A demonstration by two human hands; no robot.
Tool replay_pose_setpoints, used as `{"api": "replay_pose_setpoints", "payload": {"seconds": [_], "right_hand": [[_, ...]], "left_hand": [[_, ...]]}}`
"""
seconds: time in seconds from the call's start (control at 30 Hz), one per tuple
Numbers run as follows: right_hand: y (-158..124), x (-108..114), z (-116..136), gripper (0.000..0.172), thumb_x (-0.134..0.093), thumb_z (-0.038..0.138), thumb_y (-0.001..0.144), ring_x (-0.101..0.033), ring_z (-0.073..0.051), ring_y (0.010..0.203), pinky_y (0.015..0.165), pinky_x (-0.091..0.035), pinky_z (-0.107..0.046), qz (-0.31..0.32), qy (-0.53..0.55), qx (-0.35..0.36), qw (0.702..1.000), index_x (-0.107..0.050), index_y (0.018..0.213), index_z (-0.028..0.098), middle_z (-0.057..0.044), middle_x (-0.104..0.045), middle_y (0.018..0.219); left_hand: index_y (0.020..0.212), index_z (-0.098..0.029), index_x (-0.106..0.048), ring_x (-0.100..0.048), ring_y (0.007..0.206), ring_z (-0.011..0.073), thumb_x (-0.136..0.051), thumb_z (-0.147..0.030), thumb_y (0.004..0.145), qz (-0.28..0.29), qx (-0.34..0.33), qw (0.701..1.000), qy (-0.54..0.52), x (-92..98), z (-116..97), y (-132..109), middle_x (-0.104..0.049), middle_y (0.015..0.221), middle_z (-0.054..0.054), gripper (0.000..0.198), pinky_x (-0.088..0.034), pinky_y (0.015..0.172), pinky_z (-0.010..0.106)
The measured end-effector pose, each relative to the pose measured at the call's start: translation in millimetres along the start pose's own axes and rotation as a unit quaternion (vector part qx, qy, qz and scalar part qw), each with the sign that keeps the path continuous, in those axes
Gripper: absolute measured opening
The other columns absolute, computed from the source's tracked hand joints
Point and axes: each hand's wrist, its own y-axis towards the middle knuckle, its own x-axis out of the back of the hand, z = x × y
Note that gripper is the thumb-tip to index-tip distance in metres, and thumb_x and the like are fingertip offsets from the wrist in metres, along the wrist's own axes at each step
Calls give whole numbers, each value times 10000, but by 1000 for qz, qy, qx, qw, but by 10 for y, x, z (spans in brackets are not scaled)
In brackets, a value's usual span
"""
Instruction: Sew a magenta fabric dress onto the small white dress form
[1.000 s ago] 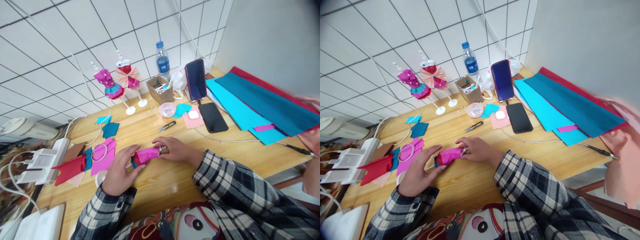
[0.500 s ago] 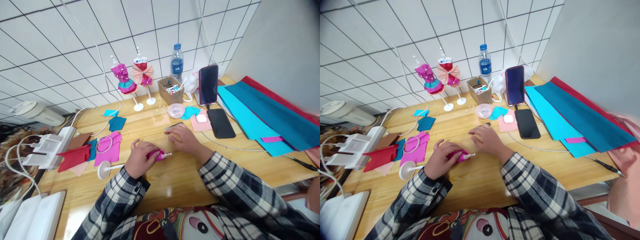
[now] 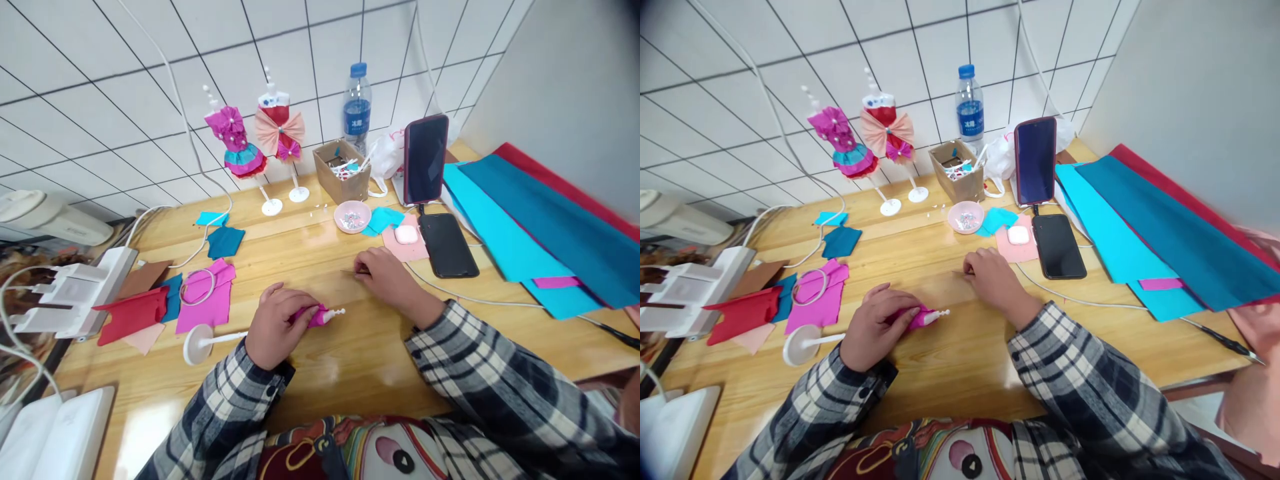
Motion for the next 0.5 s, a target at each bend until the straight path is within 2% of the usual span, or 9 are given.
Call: {"api": "replay_pose_setpoints", "payload": {"seconds": [0.1,0.17,0.23,0.3,0.4,0.5], "right_hand": [[-165,89,132,64,-519,181,915,-593,-220,862,724,-396,-319,3,-3,13,1000,-577,936,196,-79,-668,914],[-269,160,233,111,-452,258,961,-604,-193,709,618,-354,-295,32,14,-7,999,-545,1001,213,-37,-681,813],[-351,218,324,192,-422,363,977,-605,-186,648,573,-311,-284,66,33,-4,997,-514,1065,219,-18,-686,790],[-403,245,401,262,-360,416,995,-620,-187,671,566,-292,-279,97,54,4,994,-491,1101,214,-19,-691,818],[-432,224,489,288,-270,376,1023,-635,-181,711,563,-272,-278,133,63,7,989,-500,1075,211,-27,-698,845],[-424,178,536,282,-317,412,1011,-641,-186,733,557,-257,-279,129,49,11,990,-513,1070,218,-32,-706,877]], "left_hand": [[956,-252,-674,-678,887,185,-512,-295,918,-3,-8,1000,10,-26,34,-6,-753,945,21,172,-363,984,456],[972,-255,-670,-682,864,178,-514,-279,922,-5,-18,1000,23,-39,55,-12,-754,932,11,166,-363,986,445],[979,-255,-669,-684,851,168,-519,-254,924,-11,-32,999,39,-47,64,-21,-755,924,2,160,-353,993,432],[983,-250,-670,-687,846,159,-526,-225,922,-21,-46,997,52,-52,61,-29,-756,924,-5,158,-342,1002,418],[981,-238,-672,-693,832,155,-539,-193,914,-35,-64,995,65,-62,52,-38,-758,918,-5,156,-333,1007,411],[981,-230,-671,-696,821,154,-548,-181,911,-37,-72,994,71,-77,54,-40,-759,919,0,150,-327,1015,412]]}}
